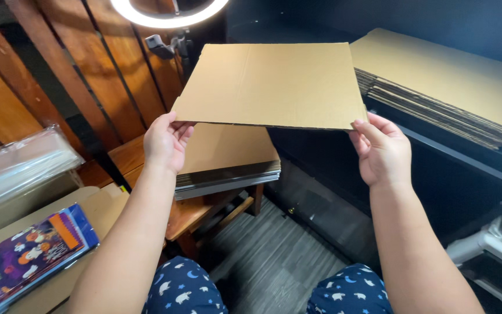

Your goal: The person repeatedly picks up stacks of flat cardboard sheets from a wooden stool and places them onto a black metal shelf. The action is repeated multiple times, moving the cardboard from the stool to the shelf.

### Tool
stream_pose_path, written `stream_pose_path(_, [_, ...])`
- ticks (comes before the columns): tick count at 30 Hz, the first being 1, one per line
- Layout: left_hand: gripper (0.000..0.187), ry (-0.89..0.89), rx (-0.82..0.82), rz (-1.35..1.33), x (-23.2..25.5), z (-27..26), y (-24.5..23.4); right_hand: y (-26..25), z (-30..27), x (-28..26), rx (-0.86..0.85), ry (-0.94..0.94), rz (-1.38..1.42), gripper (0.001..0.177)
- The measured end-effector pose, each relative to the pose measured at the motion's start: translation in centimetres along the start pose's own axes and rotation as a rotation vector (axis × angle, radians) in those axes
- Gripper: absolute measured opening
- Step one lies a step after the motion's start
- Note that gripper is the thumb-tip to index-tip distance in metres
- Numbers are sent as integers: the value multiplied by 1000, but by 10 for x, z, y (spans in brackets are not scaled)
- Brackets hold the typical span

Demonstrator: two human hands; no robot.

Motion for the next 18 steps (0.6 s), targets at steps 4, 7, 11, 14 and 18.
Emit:
stream_pose_path(4, [15, 18, 64, -15, 18, -3, -41, 32, -13, 16, -36, 38, 4, 33])
stream_pose_path(7, [16, 27, 94, -19, 28, -11, -64, 49, -18, 29, -65, 59, -1, 33])
stream_pose_path(11, [18, 31, 129, -15, 28, -15, -97, 59, -18, 51, -90, 99, 3, 33])
stream_pose_path(14, [17, 43, 163, -8, 29, -30, -110, 63, -19, 70, -113, 143, -14, 36])
stream_pose_path(18, [17, 45, 196, 15, 26, -34, -128, 67, -12, 103, -148, 185, -37, 36])
Point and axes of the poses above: each hand's wrist, its own z-axis towards the middle knuckle, its own y-axis out of the palm, x = y × z, the point moved 9 cm from there along z, towards the middle knuckle
